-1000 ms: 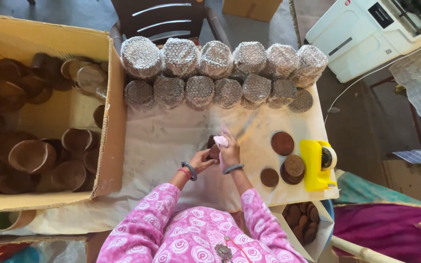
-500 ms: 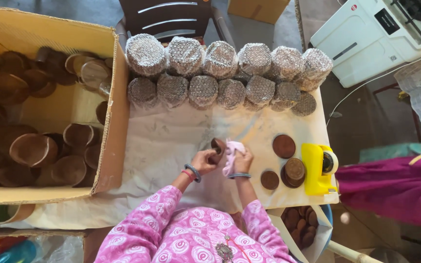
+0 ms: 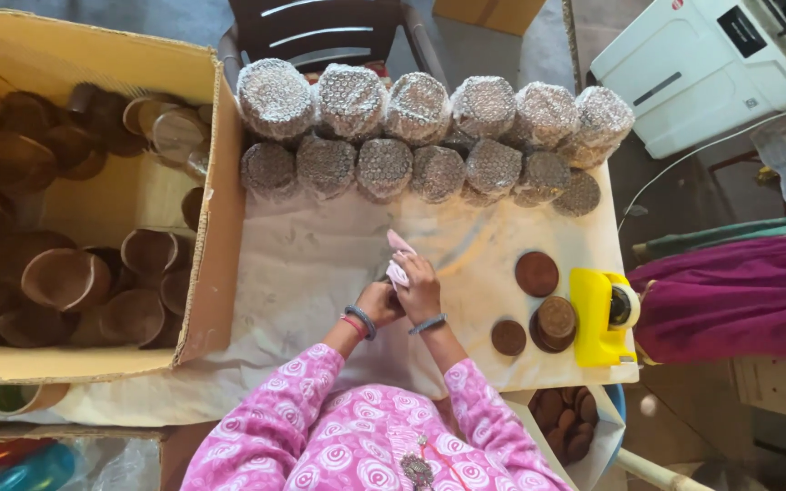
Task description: Packing small clay bowls into bubble wrap and boxes.
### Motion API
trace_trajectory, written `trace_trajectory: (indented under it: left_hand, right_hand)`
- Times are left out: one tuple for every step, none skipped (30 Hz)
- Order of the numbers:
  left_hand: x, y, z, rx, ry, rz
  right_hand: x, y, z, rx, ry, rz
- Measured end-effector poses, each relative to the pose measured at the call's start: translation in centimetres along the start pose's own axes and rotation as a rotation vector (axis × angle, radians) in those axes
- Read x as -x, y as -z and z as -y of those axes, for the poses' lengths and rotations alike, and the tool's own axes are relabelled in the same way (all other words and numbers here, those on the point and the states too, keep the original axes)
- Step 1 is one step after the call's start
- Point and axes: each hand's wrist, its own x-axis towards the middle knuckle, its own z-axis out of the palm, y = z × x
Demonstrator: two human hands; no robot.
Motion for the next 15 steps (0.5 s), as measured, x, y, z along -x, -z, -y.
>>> trace_trajectory:
  left_hand:
    - [0.0, 0.0, -0.1, 0.002, -0.001, -0.002]
    - [-0.2, 0.3, -0.3, 0.015, -0.009, -0.004]
    - [-0.4, 0.5, -0.5, 0.028, -0.018, -0.005]
    - [-0.4, 0.5, -0.4, 0.027, -0.018, -0.011]
    - [-0.4, 0.4, -0.3, -0.025, -0.042, -0.016]
    - [-0.5, 0.3, -0.3, -0.078, -0.067, -0.016]
    - [-0.4, 0.2, -0.3, -0.08, -0.068, -0.019]
    - [-0.4, 0.0, -0.4, -0.142, -0.087, -0.025]
    - [-0.3, -0.1, -0.4, -0.203, -0.106, -0.031]
    - [-0.3, 0.3, -0.4, -0.206, -0.107, -0.035]
    - [-0.3, 0.8, -0.3, -0.155, -0.152, -0.039]
    - [-0.1, 0.8, -0.4, -0.094, -0.193, -0.044]
    - [-0.2, 0.9, -0.6, -0.087, -0.19, -0.05]
    - [-0.3, 1.2, -0.6, 0.014, -0.15, -0.021]
    - [-0.5, 1.5, -0.7, 0.115, -0.111, 0.007]
  right_hand:
    - [-0.5, -0.4, -0.7, 0.001, 0.002, 0.001]
    - [-1.3, -0.9, -1.3, 0.011, -0.031, 0.047]
    - [-2.1, -1.3, -2.0, 0.02, -0.064, 0.093]
    - [-3.0, -1.5, -2.4, 0.018, -0.058, 0.094]
    - [-4.0, -1.6, -2.9, 0.022, -0.165, 0.193]
    - [-4.9, -1.7, -3.4, 0.026, -0.274, 0.289]
    - [-5.4, -1.7, -3.9, 0.025, -0.27, 0.287]
    - [-5.7, -1.7, -4.3, 0.027, -0.349, 0.383]
    - [-6.2, -1.7, -4.8, 0.03, -0.428, 0.478]
    - [-5.5, -1.8, -4.7, 0.029, -0.424, 0.477]
    - [-5.0, -2.0, -4.7, -0.051, -0.42, 0.432]
    - [-4.0, -1.9, -4.8, -0.124, -0.417, 0.396]
    - [-2.6, -1.9, -4.4, -0.119, -0.414, 0.403]
    - [-1.2, -2.1, -4.0, -0.473, -0.425, 0.281]
    - [0.2, -2.2, -3.6, -0.824, -0.428, 0.15]
